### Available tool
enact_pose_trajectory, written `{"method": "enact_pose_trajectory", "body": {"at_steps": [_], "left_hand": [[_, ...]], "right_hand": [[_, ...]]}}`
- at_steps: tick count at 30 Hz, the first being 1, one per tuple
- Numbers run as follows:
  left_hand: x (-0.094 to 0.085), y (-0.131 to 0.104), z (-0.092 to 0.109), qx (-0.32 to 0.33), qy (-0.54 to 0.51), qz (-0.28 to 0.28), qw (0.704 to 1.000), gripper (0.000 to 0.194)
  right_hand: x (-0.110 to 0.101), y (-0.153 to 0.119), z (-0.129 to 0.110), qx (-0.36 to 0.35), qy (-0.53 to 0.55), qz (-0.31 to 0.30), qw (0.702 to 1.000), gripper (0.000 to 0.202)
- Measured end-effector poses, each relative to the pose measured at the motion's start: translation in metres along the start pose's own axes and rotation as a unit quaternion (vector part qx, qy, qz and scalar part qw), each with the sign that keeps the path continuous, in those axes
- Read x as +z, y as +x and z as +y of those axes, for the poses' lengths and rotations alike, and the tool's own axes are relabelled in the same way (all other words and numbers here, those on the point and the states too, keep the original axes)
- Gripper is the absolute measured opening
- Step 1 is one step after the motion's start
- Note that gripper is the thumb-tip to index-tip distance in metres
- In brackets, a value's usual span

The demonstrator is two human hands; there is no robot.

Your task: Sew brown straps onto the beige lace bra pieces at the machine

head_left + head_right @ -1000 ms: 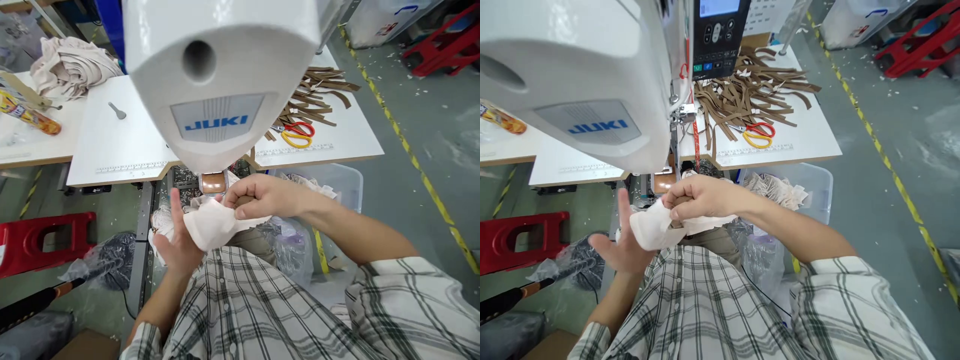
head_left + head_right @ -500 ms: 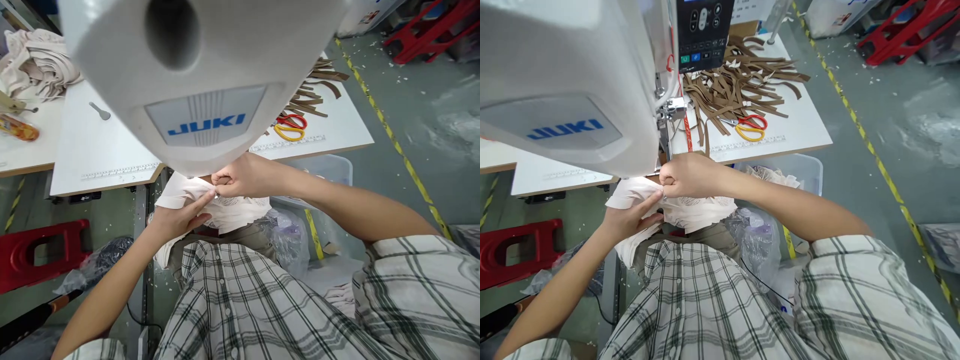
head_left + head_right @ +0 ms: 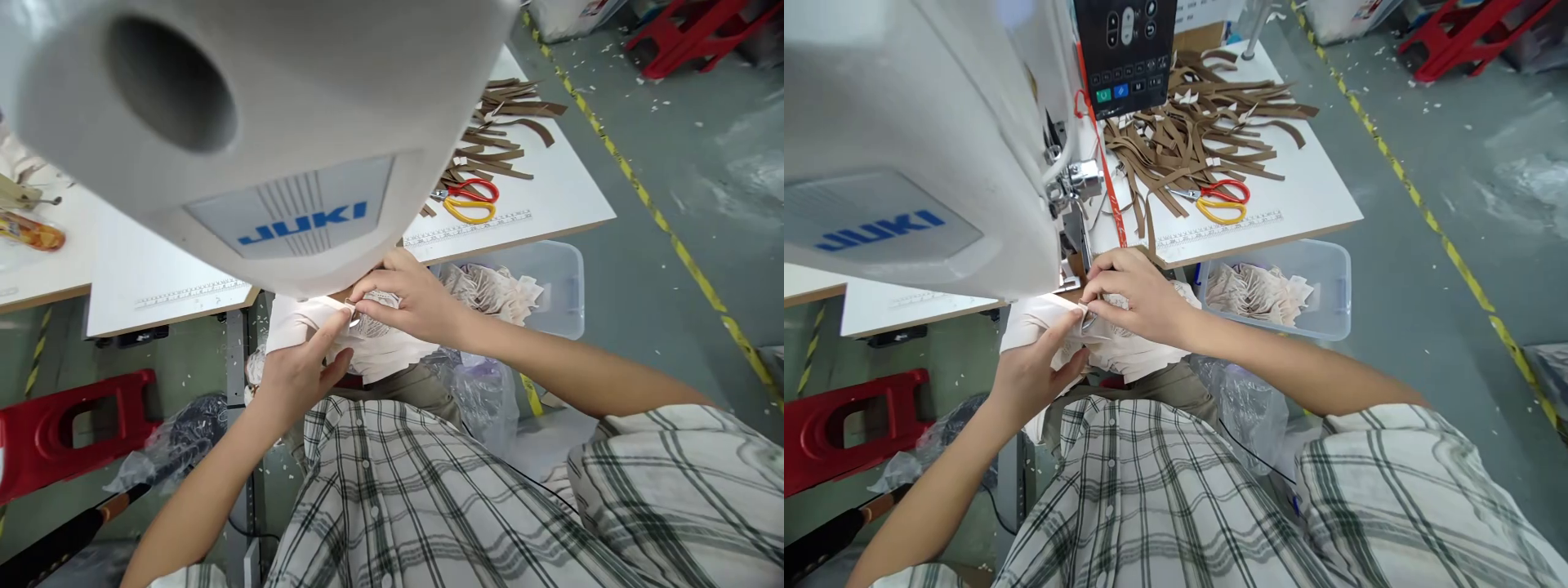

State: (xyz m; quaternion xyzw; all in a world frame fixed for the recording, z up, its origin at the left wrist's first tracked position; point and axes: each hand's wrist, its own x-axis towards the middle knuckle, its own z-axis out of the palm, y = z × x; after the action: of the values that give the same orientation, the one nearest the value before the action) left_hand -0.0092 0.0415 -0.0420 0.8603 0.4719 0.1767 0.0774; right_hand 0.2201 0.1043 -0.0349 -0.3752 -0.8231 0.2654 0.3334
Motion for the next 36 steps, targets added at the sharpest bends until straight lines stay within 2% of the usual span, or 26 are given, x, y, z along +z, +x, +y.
{"method": "enact_pose_trajectory", "body": {"at_steps": [5, 9, 12, 15, 17, 20, 23, 26, 29, 31, 33, 34, 36], "left_hand": [[0.003, -0.002, 0.016, -0.076, -0.031, -0.014, 0.997, 0.055], [0.006, 0.000, 0.025, -0.085, 0.018, 0.002, 0.996, 0.052], [0.006, 0.002, 0.030, -0.083, 0.080, 0.014, 0.993, 0.050], [0.002, 0.001, 0.031, -0.087, 0.097, 0.004, 0.991, 0.050], [-0.003, -0.001, 0.027, -0.080, 0.079, -0.004, 0.994, 0.051], [-0.013, -0.002, 0.012, -0.034, 0.007, -0.029, 0.999, 0.050], [-0.021, 0.001, -0.001, 0.017, -0.012, -0.054, 0.998, 0.049], [-0.021, 0.004, -0.003, 0.024, 0.056, -0.047, 0.997, 0.048], [-0.016, 0.003, 0.004, 0.009, 0.101, -0.023, 0.995, 0.047], [-0.014, 0.002, 0.010, -0.007, 0.101, -0.021, 0.995, 0.046], [-0.014, 0.002, 0.016, -0.022, 0.091, -0.028, 0.995, 0.045], [-0.014, 0.002, 0.019, -0.033, 0.087, -0.032, 0.995, 0.046], [-0.015, 0.003, 0.023, -0.063, 0.082, -0.036, 0.994, 0.046]], "right_hand": [[-0.005, 0.008, -0.003, 0.018, 0.035, 0.011, 0.999, 0.005], [-0.004, 0.007, -0.001, 0.021, 0.051, 0.009, 0.998, 0.005], [0.002, -0.002, 0.005, -0.024, 0.024, 0.042, 0.999, 0.011], [0.009, -0.011, 0.013, -0.112, -0.029, 0.066, 0.991, 0.021], [0.010, -0.012, 0.016, -0.155, -0.070, 0.069, 0.983, 0.024], [0.008, -0.007, 0.015, -0.158, -0.110, 0.053, 0.980, 0.022], [0.004, -0.001, 0.007, -0.127, -0.120, 0.024, 0.984, 0.024], [0.005, -0.003, 0.000, -0.094, -0.102, 0.026, 0.990, 0.025], [0.011, -0.011, -0.001, -0.010, 0.030, 0.040, 0.999, 0.018], [0.017, -0.014, 0.002, 0.096, 0.181, 0.026, 0.978, 0.025], [0.023, -0.010, 0.007, 0.192, 0.293, 0.015, 0.936, 0.039], [0.027, -0.006, 0.010, 0.219, 0.314, 0.020, 0.924, 0.045], [0.032, 0.008, 0.015, 0.226, 0.297, 0.021, 0.928, 0.053]]}}
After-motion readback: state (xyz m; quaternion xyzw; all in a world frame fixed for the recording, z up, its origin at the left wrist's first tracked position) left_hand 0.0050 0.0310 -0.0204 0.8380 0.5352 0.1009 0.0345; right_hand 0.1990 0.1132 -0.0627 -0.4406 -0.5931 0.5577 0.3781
